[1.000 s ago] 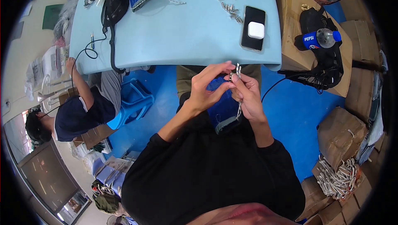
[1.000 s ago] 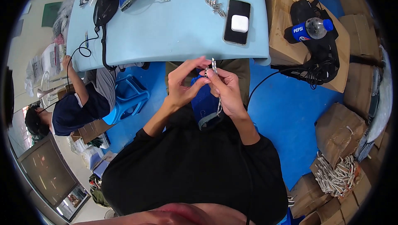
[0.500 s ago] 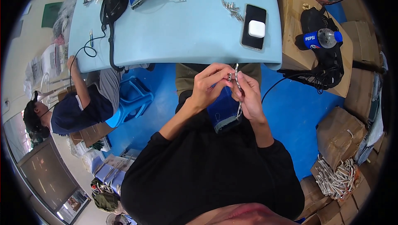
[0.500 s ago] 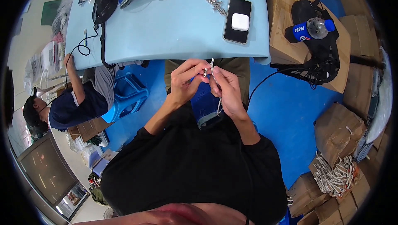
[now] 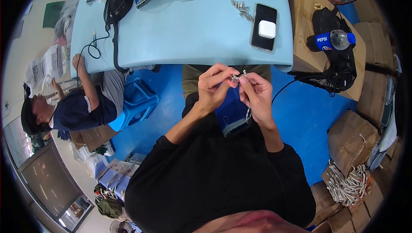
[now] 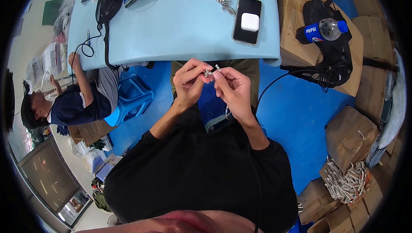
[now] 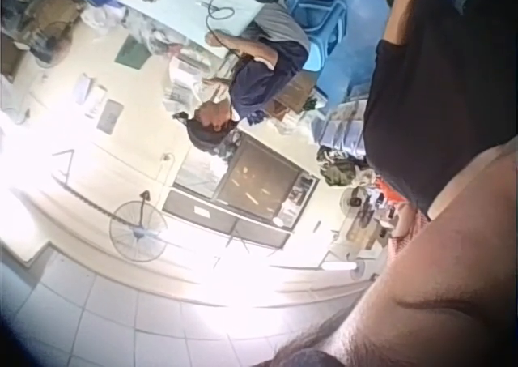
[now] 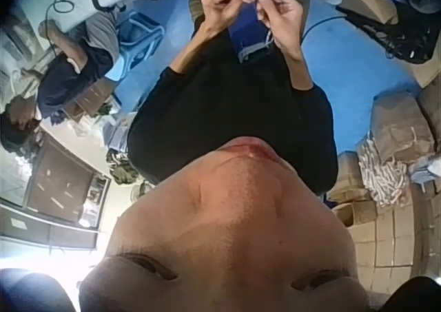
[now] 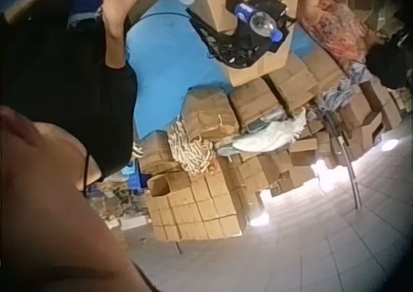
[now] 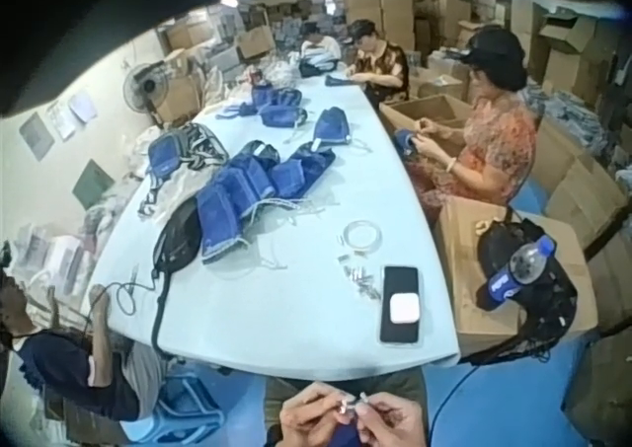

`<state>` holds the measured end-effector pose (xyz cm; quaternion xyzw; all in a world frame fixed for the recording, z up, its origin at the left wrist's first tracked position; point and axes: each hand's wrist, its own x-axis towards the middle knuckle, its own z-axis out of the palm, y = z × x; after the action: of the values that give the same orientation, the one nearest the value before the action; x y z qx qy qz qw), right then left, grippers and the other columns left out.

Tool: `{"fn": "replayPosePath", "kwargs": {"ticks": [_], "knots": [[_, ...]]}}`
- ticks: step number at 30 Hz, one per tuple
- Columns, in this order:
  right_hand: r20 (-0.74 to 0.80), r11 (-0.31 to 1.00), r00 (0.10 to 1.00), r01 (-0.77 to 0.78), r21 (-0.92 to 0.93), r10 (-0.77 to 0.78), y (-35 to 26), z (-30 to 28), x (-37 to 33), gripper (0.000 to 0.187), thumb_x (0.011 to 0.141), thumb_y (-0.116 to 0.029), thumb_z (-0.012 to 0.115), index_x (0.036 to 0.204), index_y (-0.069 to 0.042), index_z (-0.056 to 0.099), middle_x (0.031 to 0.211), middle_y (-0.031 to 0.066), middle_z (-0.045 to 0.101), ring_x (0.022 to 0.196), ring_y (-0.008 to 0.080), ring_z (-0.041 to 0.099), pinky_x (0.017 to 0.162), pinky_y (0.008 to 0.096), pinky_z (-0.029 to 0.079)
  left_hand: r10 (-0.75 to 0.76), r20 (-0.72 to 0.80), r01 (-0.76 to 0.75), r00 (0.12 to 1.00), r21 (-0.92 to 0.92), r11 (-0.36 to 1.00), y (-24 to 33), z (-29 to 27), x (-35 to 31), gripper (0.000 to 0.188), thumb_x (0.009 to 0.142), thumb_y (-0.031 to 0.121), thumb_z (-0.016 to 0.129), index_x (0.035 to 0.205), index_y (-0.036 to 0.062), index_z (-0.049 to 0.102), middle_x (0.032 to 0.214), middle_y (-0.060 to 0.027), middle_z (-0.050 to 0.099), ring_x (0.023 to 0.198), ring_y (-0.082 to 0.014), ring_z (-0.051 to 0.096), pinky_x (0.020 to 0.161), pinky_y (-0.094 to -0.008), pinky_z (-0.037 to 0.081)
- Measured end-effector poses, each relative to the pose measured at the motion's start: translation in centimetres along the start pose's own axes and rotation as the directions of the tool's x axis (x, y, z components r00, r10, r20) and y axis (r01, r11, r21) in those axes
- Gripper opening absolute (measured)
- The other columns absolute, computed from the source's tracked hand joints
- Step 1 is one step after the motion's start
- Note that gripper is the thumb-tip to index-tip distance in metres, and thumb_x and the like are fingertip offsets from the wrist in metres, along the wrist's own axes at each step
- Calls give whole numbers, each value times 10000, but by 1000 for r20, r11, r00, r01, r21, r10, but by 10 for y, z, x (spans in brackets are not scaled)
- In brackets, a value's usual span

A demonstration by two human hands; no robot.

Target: Threading cords through blue mesh bags to create drawstrings.

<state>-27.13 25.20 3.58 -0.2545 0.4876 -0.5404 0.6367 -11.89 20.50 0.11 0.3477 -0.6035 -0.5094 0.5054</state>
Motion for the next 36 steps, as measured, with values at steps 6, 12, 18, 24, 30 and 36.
{"fn": "replayPosePath", "kwargs": {"ticks": [6,12,18,24,30,36], "knots": [[-19,973,977,207,-105,-210,3,1,2,91,980,-60,712,969,30,716,800,2,656,698,36,552,615,192,420,-94,-64,81,994,-191,978,-1,8,-2,256,906,-143,628,1107,-36,745,1008,-80,661,830,-116,644,741,-231,529],[12,962,968,249,-112,-249,5,0,2,47,941,14,734,952,55,713,824,-7,640,749,30,552,655,187,431,21,-72,-36,997,-221,975,-4,11,-2,235,933,-90,658,1142,-26,744,1062,-89,649,850,-121,616,745,-241,522],[-16,949,953,299,-101,-302,8,5,-1,34,948,24,721,959,55,713,818,-6,642,723,33,535,622,199,415,13,-75,-30,997,-222,975,-2,13,-2,207,951,-48,676,1145,-18,745,1080,-96,641,838,-112,604,739,-236,522],[-40,783,838,490,-383,-544,14,6,-1,97,883,76,745,975,49,733,812,45,671,652,54,532,555,207,394,-19,-54,4,998,-262,965,0,15,-8,198,963,-19,681,1151,-23,742,1087,-102,640,853,-114,609,731,-244,545],[109,435,620,654,-619,-777,10,7,-5,252,810,166,686,1023,51,757,876,134,739,635,158,656,539,230,475,-185,-12,157,983,-473,867,10,19,-13,210,976,42,697,1174,-12,741,1109,-97,626,880,-123,614,728,-248,559],[61,631,745,603,-487,-665,16,7,-2,194,859,134,695,1034,71,752,868,125,733,658,136,654,563,214,482,-171,-3,153,985,-438,886,2,11,-17,212,972,75,716,1166,-4,746,1091,-96,624,893,-126,618,728,-255,557]]}}
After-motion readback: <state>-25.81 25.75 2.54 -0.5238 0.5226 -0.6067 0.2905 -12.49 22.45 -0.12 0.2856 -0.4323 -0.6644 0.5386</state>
